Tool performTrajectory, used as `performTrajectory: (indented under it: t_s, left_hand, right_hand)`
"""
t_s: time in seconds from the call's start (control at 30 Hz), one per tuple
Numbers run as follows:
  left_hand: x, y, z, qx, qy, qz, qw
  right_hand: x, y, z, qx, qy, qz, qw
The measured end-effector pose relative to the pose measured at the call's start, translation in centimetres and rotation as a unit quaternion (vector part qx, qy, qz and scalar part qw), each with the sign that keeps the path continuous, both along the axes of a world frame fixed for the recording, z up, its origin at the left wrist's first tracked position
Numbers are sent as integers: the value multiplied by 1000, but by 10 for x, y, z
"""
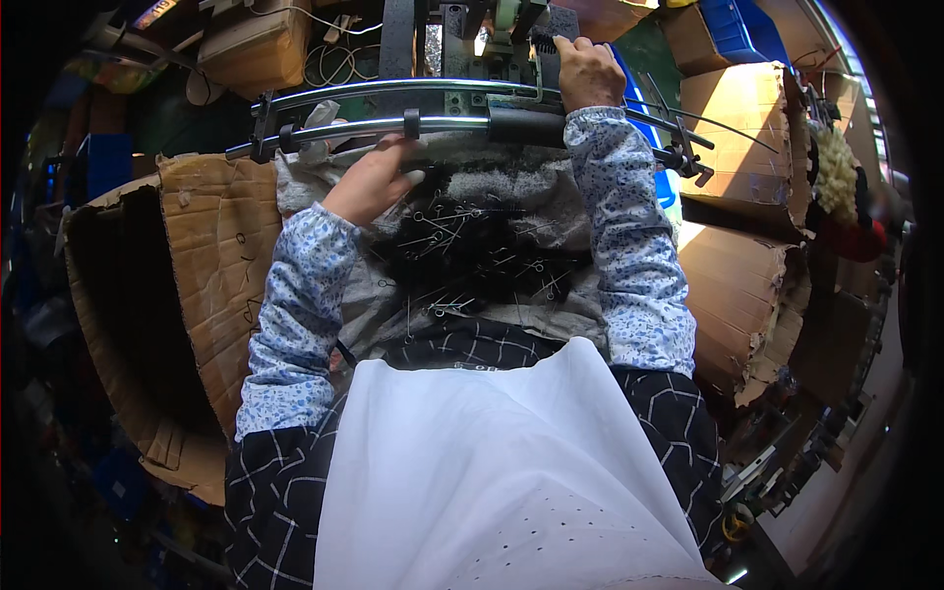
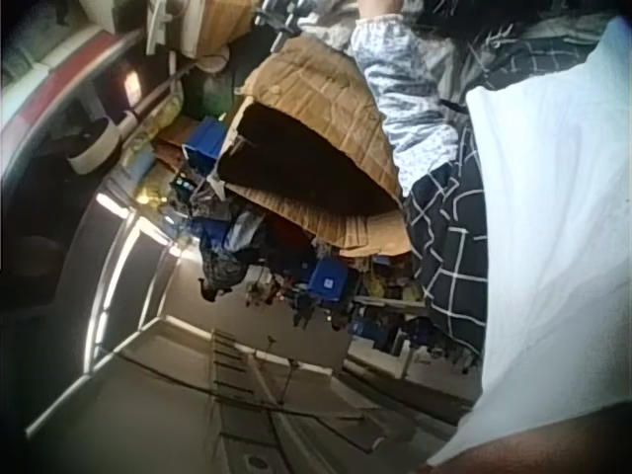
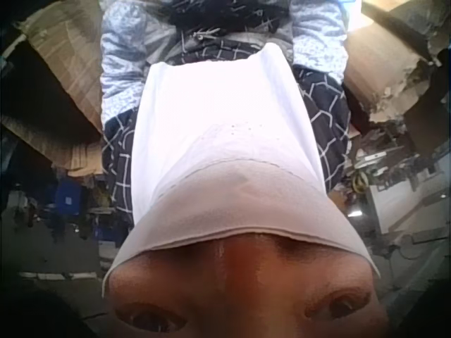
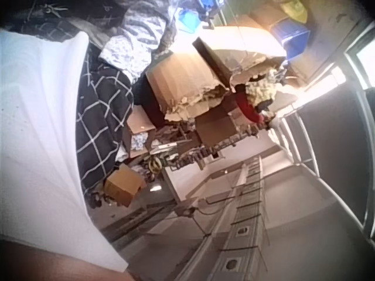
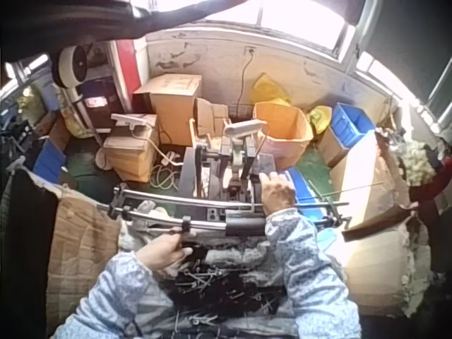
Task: The person assembles small black plastic components by hand on a workbench using an assembly fixture.
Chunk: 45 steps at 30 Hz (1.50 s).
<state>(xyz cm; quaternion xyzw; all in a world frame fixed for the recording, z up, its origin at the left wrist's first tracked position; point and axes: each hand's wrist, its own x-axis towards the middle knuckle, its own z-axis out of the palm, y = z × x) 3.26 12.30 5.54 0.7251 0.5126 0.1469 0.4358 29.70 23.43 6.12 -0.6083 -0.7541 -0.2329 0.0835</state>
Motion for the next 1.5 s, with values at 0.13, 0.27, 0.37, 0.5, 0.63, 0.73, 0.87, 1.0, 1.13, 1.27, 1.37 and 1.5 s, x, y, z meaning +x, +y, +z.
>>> performTrajectory:
  t_s: [0.13, 0.27, 0.37, 0.5, 0.63, 0.73, 0.87, 1.0, 1.13, 1.27, 1.37, 1.5]
  left_hand:
    - [0, 8, -34, -8, 16, -46, 999]
    - [1, 5, -29, -37, 67, -66, 995]
    - [-4, 1, -30, -21, 82, -66, 994]
    - [-13, -7, -30, 30, 32, -39, 998]
    - [-19, -10, -8, 31, 8, -44, 999]
    - [-25, -18, 3, 73, -60, 34, 995]
    - [-33, -24, 28, 32, -81, 79, 993]
    - [-37, -26, 30, 59, -103, 86, 989]
    - [-44, -28, 26, 115, -110, 103, 982]
    - [-50, -30, 38, 135, -153, 128, 971]
    - [-51, -30, 41, 144, -236, 155, 948]
    - [-51, -29, 47, 142, -255, 162, 943]
  right_hand:
    - [-1, 4, -4, 57, -6, 4, 998]
    - [2, 6, -4, 77, -12, 7, 997]
    - [2, 8, -6, 74, -23, 8, 997]
    - [2, 11, -9, 79, 8, 36, 996]
    - [7, 12, -11, 56, 50, 48, 996]
    - [9, 18, -18, 63, 80, 51, 993]
    - [12, 22, -19, 39, 136, 63, 988]
    - [17, 29, -30, -29, 128, 47, 990]
    - [9, 21, -18, -54, 83, -17, 995]
    - [11, 8, -13, -75, 87, -60, 992]
    - [8, 7, -17, -50, 114, -39, 991]
    - [-9, 9, -16, -66, 130, -28, 989]
